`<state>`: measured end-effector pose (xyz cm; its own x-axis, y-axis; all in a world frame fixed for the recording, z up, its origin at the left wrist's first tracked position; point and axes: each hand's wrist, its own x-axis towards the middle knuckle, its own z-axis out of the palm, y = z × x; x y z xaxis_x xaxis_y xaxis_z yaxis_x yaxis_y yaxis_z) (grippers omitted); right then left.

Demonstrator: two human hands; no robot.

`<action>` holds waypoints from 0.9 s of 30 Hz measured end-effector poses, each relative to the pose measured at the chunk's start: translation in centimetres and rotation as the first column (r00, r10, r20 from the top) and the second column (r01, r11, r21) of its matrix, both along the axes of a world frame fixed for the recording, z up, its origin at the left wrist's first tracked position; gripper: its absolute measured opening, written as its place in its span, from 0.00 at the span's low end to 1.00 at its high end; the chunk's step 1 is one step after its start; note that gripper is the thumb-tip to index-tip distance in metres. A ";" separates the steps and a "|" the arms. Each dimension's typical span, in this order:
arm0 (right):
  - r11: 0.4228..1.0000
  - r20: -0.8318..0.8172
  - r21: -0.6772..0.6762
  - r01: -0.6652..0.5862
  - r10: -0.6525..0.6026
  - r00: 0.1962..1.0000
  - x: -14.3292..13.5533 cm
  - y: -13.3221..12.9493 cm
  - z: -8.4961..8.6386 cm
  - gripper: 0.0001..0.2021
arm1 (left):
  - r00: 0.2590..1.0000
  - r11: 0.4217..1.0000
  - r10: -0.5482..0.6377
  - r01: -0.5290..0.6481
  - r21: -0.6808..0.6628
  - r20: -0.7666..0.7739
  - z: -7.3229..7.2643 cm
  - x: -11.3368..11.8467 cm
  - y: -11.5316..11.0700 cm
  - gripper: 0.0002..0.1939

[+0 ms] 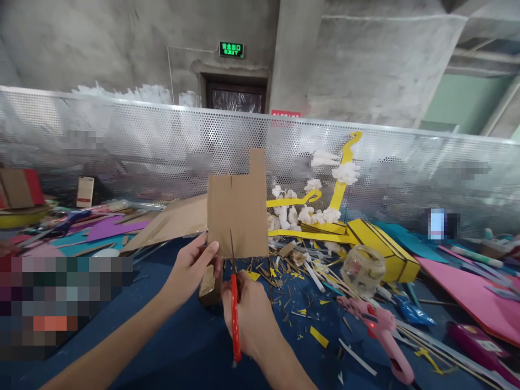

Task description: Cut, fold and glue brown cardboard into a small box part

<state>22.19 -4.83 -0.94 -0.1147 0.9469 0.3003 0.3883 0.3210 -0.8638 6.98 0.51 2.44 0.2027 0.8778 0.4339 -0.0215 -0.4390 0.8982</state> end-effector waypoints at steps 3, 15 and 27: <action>1.000 -0.023 -0.010 0.015 -0.015 1.000 -0.2 0.1 -0.2 0.08 | 1.000 1.000 -0.013 0.013 -0.001 0.019 0.0 0.0 0.1 0.14; 0.999 -0.128 -0.033 0.032 -0.036 0.991 -1.2 0.1 -0.2 0.16 | 1.000 1.000 -0.003 0.004 -0.030 0.030 0.1 -0.2 0.2 0.10; 0.998 -0.150 -0.044 0.049 -0.055 0.987 -1.3 0.4 -1.5 0.20 | 0.997 0.999 -0.006 0.009 -0.046 0.078 0.3 -0.4 0.3 0.10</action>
